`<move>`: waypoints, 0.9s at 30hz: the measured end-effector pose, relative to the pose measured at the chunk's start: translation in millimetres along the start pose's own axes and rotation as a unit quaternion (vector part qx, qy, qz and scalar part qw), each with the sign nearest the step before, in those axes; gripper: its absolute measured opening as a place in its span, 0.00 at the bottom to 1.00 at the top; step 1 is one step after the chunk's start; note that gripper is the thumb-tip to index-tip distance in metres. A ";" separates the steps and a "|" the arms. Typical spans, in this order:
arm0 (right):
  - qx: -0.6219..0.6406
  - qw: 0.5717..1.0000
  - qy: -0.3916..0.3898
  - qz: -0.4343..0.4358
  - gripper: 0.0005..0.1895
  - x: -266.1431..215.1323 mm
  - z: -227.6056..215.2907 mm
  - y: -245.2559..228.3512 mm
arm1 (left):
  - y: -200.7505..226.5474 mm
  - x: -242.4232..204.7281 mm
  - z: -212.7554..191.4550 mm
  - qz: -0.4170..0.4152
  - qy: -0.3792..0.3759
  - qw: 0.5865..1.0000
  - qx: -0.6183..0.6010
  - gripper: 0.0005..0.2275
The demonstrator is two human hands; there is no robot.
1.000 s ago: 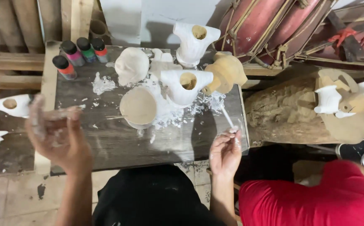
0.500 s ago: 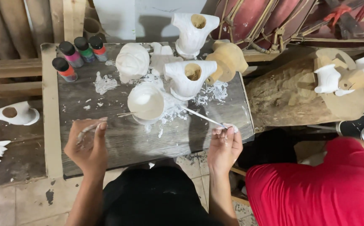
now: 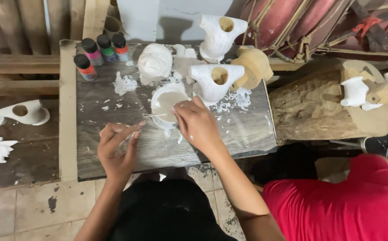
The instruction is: Applying material to the interior of molded plaster figures using a small stick and arranging them on a workbench.
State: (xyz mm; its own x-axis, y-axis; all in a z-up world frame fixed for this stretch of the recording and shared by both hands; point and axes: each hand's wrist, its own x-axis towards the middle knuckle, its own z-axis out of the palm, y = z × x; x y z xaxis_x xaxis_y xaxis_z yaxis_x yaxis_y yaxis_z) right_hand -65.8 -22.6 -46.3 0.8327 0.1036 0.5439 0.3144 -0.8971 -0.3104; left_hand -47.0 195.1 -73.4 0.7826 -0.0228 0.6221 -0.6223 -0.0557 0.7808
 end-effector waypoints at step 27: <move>0.455 0.640 0.464 0.409 0.09 -78.6 -53.4 51.6 | -18.8 -3.9 -12.7 -0.048 -0.018 0.999 0.014 0.09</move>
State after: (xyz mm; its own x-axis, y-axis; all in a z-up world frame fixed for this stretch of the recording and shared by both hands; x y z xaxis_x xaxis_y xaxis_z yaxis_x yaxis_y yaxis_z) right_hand -139.3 -100.0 -63.4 0.3921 -0.9199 0.0075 0.4338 0.1777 -0.8833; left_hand -38.6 208.9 -89.8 0.8392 -0.0520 0.5413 -0.5438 -0.0878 0.8346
